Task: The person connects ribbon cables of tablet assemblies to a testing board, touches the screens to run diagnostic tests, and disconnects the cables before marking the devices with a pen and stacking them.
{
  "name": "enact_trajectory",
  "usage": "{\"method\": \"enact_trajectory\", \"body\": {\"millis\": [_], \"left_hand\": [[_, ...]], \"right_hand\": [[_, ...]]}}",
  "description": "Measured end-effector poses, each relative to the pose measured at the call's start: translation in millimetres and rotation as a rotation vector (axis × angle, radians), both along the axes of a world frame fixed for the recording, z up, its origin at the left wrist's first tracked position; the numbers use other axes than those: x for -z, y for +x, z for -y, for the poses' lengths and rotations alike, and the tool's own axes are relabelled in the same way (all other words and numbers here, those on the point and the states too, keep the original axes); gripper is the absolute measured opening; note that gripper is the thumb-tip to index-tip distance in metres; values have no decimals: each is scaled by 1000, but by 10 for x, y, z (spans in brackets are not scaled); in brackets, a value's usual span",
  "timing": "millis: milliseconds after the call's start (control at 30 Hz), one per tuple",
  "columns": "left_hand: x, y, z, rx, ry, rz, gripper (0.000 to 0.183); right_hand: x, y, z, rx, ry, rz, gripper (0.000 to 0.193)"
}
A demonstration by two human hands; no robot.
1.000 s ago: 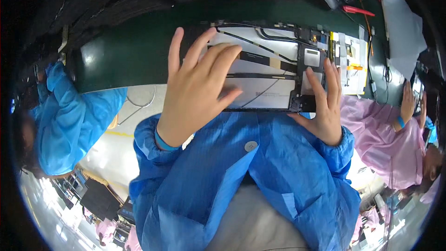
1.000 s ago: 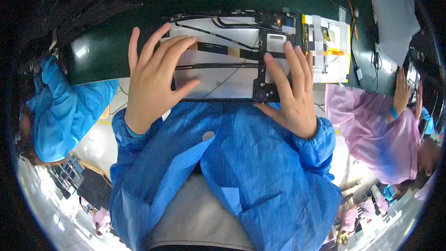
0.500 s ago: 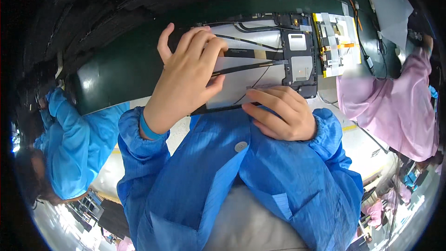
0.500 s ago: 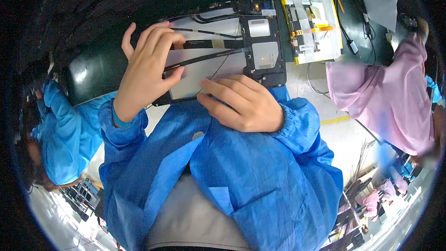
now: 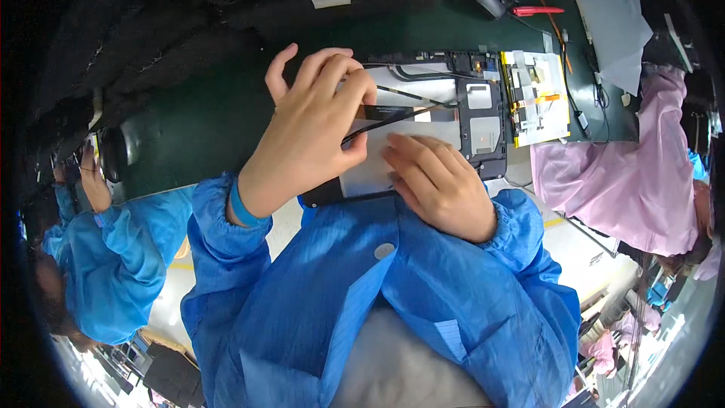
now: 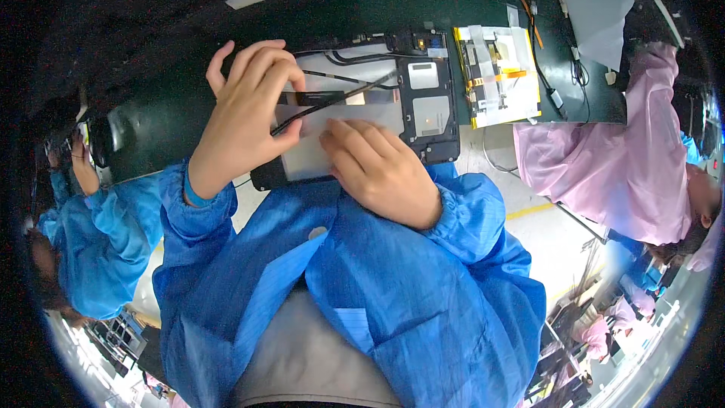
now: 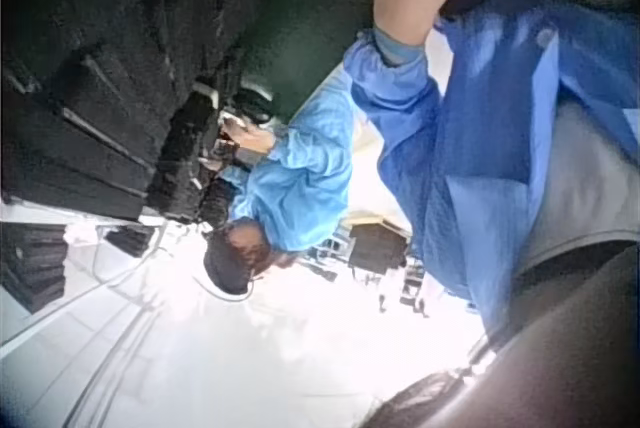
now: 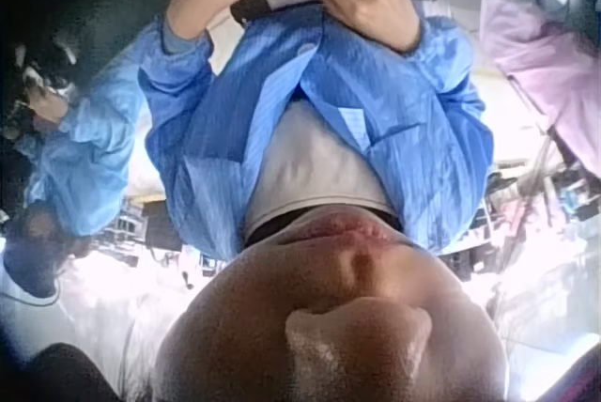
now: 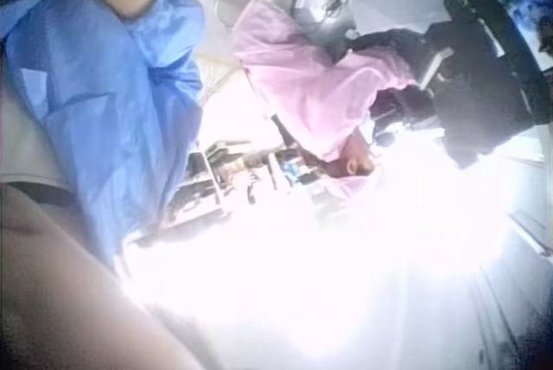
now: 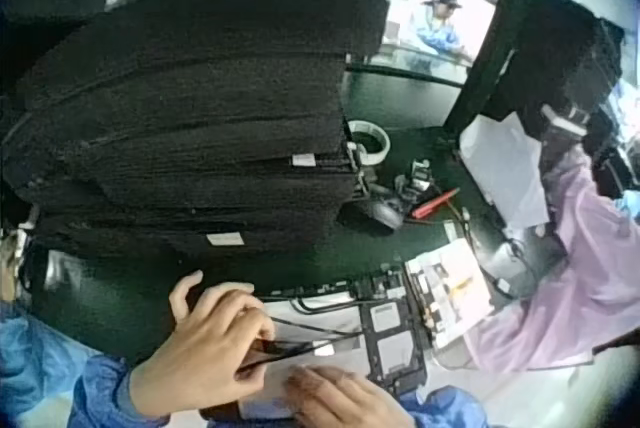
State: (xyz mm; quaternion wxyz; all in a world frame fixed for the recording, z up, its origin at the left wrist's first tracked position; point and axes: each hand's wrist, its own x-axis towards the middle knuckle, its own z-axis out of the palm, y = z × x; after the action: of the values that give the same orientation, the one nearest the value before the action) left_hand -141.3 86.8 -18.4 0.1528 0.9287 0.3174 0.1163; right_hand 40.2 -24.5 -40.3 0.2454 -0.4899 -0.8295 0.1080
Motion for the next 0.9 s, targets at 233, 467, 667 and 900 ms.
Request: {"method": "enact_trajectory", "body": {"millis": [233, 467, 667, 900], "left_hand": [[56, -501, 69, -121, -403, 469, 59], [433, -607, 689, -512, -622, 671, 61], [336, -723, 851, -539, -1011, 1004, 89], [117, -471, 924, -61, -495, 1269, 86]], "right_hand": [[-28, -363, -185, 231, -157, 132, 60], [164, -670, -286, 225, -183, 1, 67], [-27, -661, -297, 127, -146, -105, 67], [-480, -423, -351, -219, -138, -647, 63]]}}
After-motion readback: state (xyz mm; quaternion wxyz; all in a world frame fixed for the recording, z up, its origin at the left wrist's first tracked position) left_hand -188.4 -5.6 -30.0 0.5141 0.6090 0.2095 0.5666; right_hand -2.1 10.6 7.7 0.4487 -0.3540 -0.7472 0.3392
